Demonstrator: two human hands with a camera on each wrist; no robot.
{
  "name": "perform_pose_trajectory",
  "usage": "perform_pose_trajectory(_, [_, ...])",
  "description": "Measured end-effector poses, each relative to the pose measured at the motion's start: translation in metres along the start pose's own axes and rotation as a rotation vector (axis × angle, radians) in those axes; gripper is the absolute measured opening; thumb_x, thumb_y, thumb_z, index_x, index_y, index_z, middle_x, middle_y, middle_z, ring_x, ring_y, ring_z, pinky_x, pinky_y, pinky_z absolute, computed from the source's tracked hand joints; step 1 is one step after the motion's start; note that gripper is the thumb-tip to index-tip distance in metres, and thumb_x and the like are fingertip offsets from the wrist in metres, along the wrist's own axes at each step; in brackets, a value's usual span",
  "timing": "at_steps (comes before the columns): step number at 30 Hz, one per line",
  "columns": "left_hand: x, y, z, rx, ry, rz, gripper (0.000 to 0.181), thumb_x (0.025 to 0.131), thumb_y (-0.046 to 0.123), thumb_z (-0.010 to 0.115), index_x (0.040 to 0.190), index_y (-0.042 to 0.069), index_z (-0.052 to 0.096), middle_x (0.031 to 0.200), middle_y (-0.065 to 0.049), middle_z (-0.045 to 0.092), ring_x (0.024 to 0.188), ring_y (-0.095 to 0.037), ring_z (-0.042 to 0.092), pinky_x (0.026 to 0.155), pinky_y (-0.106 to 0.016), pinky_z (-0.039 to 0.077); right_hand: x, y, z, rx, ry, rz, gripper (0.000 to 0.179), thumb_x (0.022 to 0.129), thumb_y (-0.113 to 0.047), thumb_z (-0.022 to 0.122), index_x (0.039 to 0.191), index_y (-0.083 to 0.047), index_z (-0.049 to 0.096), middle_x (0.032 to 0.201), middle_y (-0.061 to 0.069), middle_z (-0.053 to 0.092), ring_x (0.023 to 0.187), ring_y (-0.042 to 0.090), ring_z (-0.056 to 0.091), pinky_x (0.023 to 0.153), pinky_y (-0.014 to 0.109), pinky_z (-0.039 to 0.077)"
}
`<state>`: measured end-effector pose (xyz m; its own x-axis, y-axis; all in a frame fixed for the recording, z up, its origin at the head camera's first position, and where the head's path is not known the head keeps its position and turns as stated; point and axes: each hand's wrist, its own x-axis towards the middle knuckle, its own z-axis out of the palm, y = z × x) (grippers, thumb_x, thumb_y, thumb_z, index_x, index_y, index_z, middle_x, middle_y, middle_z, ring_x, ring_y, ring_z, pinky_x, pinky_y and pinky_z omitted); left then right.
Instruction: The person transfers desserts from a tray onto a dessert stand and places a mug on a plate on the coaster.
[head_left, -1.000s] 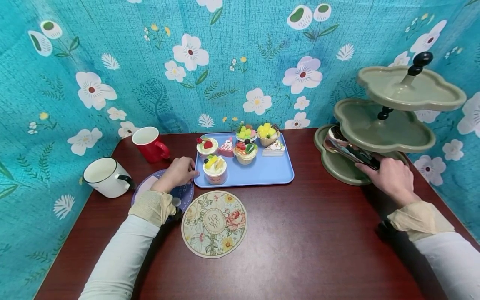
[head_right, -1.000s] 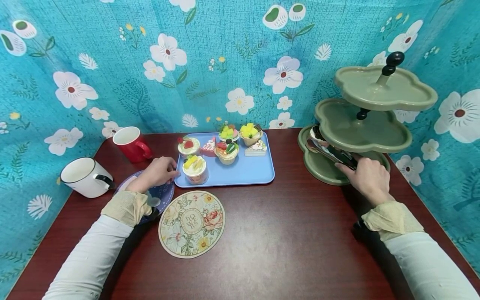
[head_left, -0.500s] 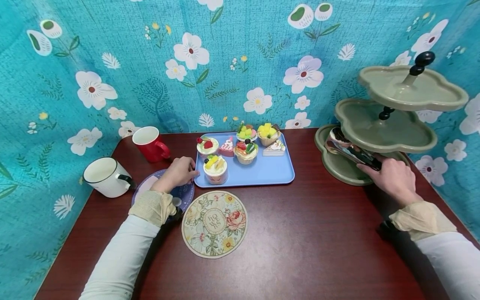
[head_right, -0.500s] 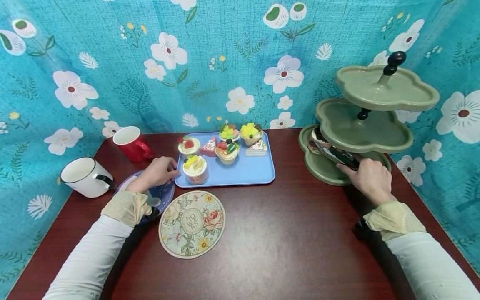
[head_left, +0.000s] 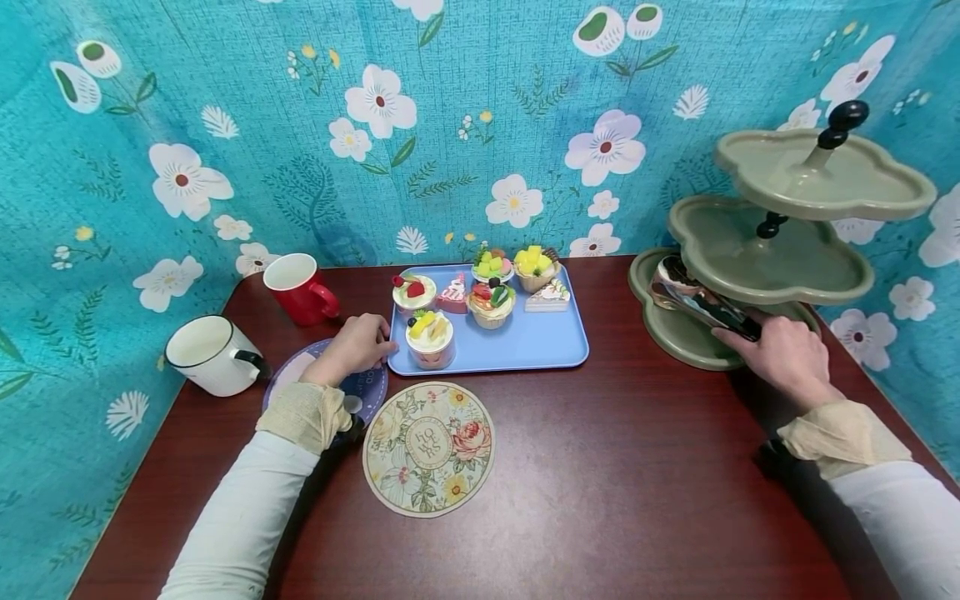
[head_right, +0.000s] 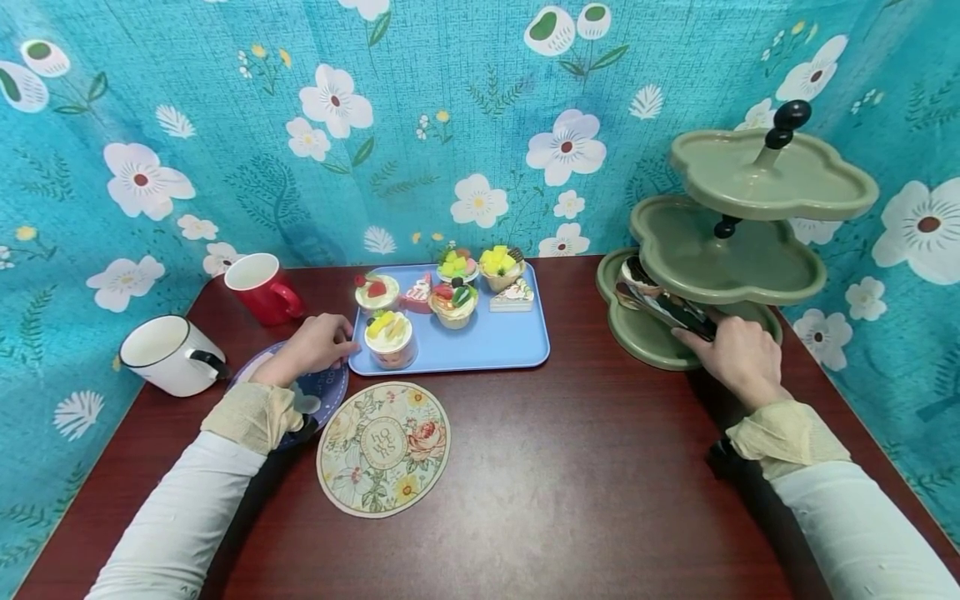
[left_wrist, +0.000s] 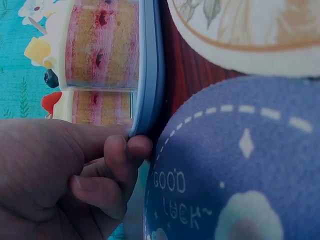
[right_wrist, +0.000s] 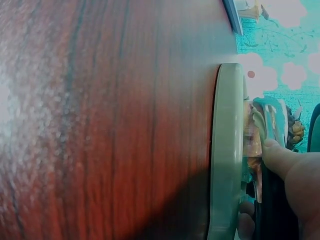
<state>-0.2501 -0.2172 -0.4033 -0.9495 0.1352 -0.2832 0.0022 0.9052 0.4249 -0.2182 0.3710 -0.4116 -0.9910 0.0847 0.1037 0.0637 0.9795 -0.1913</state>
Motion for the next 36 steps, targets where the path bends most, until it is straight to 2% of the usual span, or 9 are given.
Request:
perform_pose_trajectory(14, [0.000,0.000,0.000,-0.001,-0.006,-0.011,0.022,0.096,0.017,0.065,0.108,-0.001,0.060,0.086,-0.014,0.066,0.065,-0.015,0.065,0.060,-0.023,0.054,-0.001,0.001,-0.001,0.009,0.004,-0.009,0.082,0.088,-0.066,0.057,0.133,0.002,0.054,0.100,0.046,0.056,0.086,0.060,0.055,0.058,0.061,0.043])
perform_pose_trajectory(22, [0.000,0.000,0.000,-0.006,-0.011,-0.013,0.023,0.096,0.017,0.064,0.109,-0.001,0.060,0.086,-0.014,0.066,0.065,-0.016,0.064,0.060,-0.022,0.053,-0.002,0.001,-0.003,0.033,-0.003,0.007,0.083,0.087,-0.066,0.058,0.134,0.001,0.054,0.100,0.046,0.055,0.083,0.058,0.057,0.053,0.056,0.043])
perform_pose_trajectory(29, [-0.001,0.000,0.001,-0.002,-0.002,-0.007,0.021,0.096,0.016,0.065,0.107,-0.001,0.060,0.085,-0.014,0.066,0.064,-0.015,0.064,0.060,-0.023,0.053,-0.003,0.000,-0.006,0.080,0.007,0.003,0.081,0.088,-0.064,0.059,0.140,-0.002,0.051,0.109,0.047,0.053,0.093,0.061,0.054,0.061,0.062,0.043])
perform_pose_trajectory(36, [-0.001,0.000,0.000,0.001,-0.001,0.004,0.022,0.095,0.016,0.065,0.107,-0.002,0.061,0.086,-0.014,0.066,0.064,-0.015,0.064,0.059,-0.023,0.053,-0.006,0.002,-0.010,0.091,-0.015,0.018,0.084,0.087,-0.066,0.060,0.141,-0.002,0.050,0.115,0.047,0.052,0.093,0.059,0.056,0.060,0.059,0.044])
